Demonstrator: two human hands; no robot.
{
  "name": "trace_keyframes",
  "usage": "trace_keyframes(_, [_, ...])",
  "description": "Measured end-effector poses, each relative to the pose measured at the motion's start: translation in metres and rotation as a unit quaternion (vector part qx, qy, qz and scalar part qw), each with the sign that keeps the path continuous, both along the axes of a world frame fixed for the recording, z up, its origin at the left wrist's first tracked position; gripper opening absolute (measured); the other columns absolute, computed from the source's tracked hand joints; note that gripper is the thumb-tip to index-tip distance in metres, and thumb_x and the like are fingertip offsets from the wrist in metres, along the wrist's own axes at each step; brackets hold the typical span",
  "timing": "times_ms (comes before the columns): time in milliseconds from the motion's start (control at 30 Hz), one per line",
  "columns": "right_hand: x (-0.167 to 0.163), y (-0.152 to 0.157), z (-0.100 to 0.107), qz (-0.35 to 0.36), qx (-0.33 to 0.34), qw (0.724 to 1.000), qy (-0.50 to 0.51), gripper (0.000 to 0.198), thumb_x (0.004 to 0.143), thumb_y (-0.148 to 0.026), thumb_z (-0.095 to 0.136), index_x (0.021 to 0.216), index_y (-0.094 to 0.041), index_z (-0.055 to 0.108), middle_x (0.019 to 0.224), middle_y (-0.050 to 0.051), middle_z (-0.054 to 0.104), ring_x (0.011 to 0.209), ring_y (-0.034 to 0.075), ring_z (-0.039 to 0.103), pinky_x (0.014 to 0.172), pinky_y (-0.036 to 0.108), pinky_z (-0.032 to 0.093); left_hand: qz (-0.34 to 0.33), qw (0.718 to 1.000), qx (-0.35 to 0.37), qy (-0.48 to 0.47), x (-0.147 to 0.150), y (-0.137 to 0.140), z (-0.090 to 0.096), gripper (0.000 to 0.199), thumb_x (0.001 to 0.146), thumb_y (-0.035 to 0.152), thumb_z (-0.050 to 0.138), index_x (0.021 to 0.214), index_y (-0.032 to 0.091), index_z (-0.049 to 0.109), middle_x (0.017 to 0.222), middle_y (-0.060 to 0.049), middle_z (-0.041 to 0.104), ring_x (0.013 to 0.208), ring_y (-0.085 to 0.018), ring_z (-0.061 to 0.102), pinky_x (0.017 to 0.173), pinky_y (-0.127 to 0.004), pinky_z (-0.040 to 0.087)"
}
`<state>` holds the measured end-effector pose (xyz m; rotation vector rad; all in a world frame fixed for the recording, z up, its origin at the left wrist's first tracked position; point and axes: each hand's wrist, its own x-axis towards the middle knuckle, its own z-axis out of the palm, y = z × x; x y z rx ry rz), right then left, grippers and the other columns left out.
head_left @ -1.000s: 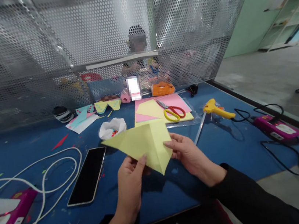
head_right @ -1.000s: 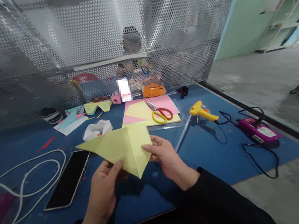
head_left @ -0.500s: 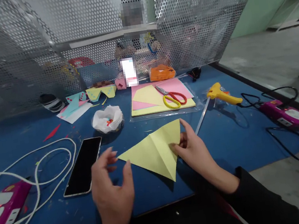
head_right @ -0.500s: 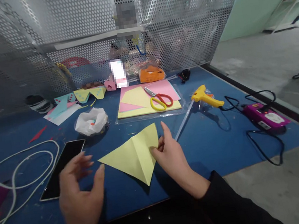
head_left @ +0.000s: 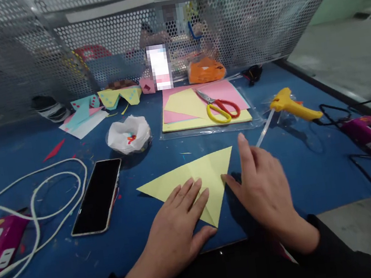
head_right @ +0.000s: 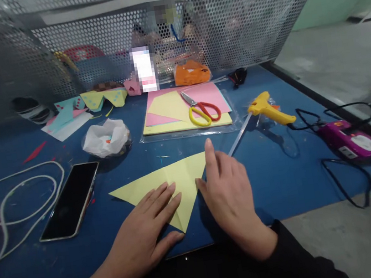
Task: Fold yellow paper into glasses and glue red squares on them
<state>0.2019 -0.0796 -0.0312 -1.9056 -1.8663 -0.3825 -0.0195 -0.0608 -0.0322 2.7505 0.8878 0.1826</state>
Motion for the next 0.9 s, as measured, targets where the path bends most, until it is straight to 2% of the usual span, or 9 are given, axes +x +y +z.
trace_keyframes(100, [0.003,0.001,0.002,0.169,0.000,0.985,-0.019,0.075,0.093,-0.018,0.051,0.157,-0.021,0.013,0.147,0.017,0.049,0.138,0.032,0.044,0.109,0.053,0.039,0.001,1.000,-0.016,-0.011,0.001,0.000,0.000,0.064,0.091,0.052,0.056,0.146,0.020,0.044,0.155,-0.013,0.039,0.146,-0.029,0.032,0.116,-0.050,0.034])
trace_keyframes(167, [0.002,0.002,-0.001,0.288,-0.080,0.954,0.007,0.067,0.096,-0.025,0.049,0.156,-0.020,0.019,0.149,0.014,0.049,0.141,0.028,0.041,0.112,0.049,0.039,0.004,1.000,-0.021,-0.022,0.002,0.000,0.000,0.068,0.091,0.052,0.057,0.148,0.019,0.040,0.155,-0.014,0.040,0.145,-0.029,0.034,0.116,-0.049,0.033])
trace_keyframes(233, [0.000,0.002,-0.007,0.343,-0.154,0.926,0.037,0.071,0.095,-0.043,0.052,0.154,-0.014,0.026,0.148,0.018,0.048,0.141,0.030,0.040,0.111,0.051,0.041,0.005,0.999,-0.024,-0.028,0.000,0.002,-0.001,0.077,0.090,0.052,0.057,0.153,0.017,0.030,0.155,-0.014,0.039,0.144,-0.027,0.035,0.117,-0.046,0.032])
trace_keyframes(300, [0.000,0.001,-0.012,0.346,-0.186,0.918,0.054,0.086,0.088,-0.060,0.057,0.151,-0.007,0.031,0.150,0.023,0.044,0.142,0.033,0.038,0.112,0.053,0.041,0.012,1.000,-0.015,-0.018,-0.009,0.005,-0.001,0.085,0.088,0.057,0.057,0.155,0.015,0.024,0.157,-0.014,0.037,0.144,-0.028,0.035,0.118,-0.045,0.031])
trace_keyframes(367, [0.003,-0.002,-0.013,0.334,-0.187,0.922,0.062,0.095,0.082,-0.065,0.061,0.149,-0.004,0.034,0.149,0.025,0.045,0.141,0.036,0.039,0.111,0.055,0.041,0.048,0.999,0.013,0.005,-0.023,0.009,-0.001,0.089,0.086,0.067,0.052,0.155,0.016,0.026,0.157,-0.015,0.037,0.144,-0.031,0.034,0.117,-0.047,0.030])
trace_keyframes(533, [0.014,-0.008,-0.004,0.361,-0.174,0.913,0.069,0.075,0.087,-0.049,0.065,0.146,-0.008,0.043,0.140,0.023,0.055,0.133,0.037,0.049,0.107,0.056,0.046,0.164,0.982,0.090,0.036,-0.053,0.015,0.003,0.088,0.086,0.072,0.045,0.150,0.012,0.037,0.154,-0.020,0.040,0.141,-0.039,0.037,0.113,-0.057,0.030])
trace_keyframes(600, [0.017,-0.008,0.002,0.381,-0.175,0.906,0.052,0.060,0.092,-0.043,0.059,0.140,-0.009,0.051,0.134,0.022,0.061,0.128,0.036,0.055,0.103,0.054,0.050,0.139,0.986,0.094,0.022,-0.050,0.013,0.007,0.076,0.090,0.064,0.048,0.148,0.015,0.040,0.155,-0.017,0.039,0.144,-0.036,0.033,0.115,-0.055,0.029])
trace_keyframes(733, [0.019,-0.007,0.011,0.413,-0.183,0.892,-0.007,0.043,0.096,-0.028,0.051,0.136,-0.011,0.056,0.130,0.019,0.065,0.122,0.033,0.061,0.101,0.050,0.052,0.007,0.999,0.051,0.010,-0.024,0.008,0.010,0.057,0.095,0.045,0.050,0.146,0.020,0.043,0.155,-0.009,0.041,0.146,-0.028,0.032,0.117,-0.046,0.031])
trace_keyframes(900, [0.016,-0.005,0.014,0.443,-0.142,0.881,-0.084,0.041,0.096,-0.010,0.042,0.134,-0.006,0.055,0.129,0.020,0.065,0.121,0.031,0.062,0.097,0.048,0.054,-0.015,1.000,0.022,0.002,-0.005,0.008,0.006,0.059,0.094,0.041,0.054,0.146,0.016,0.042,0.155,-0.010,0.041,0.145,-0.029,0.033,0.116,-0.048,0.033])
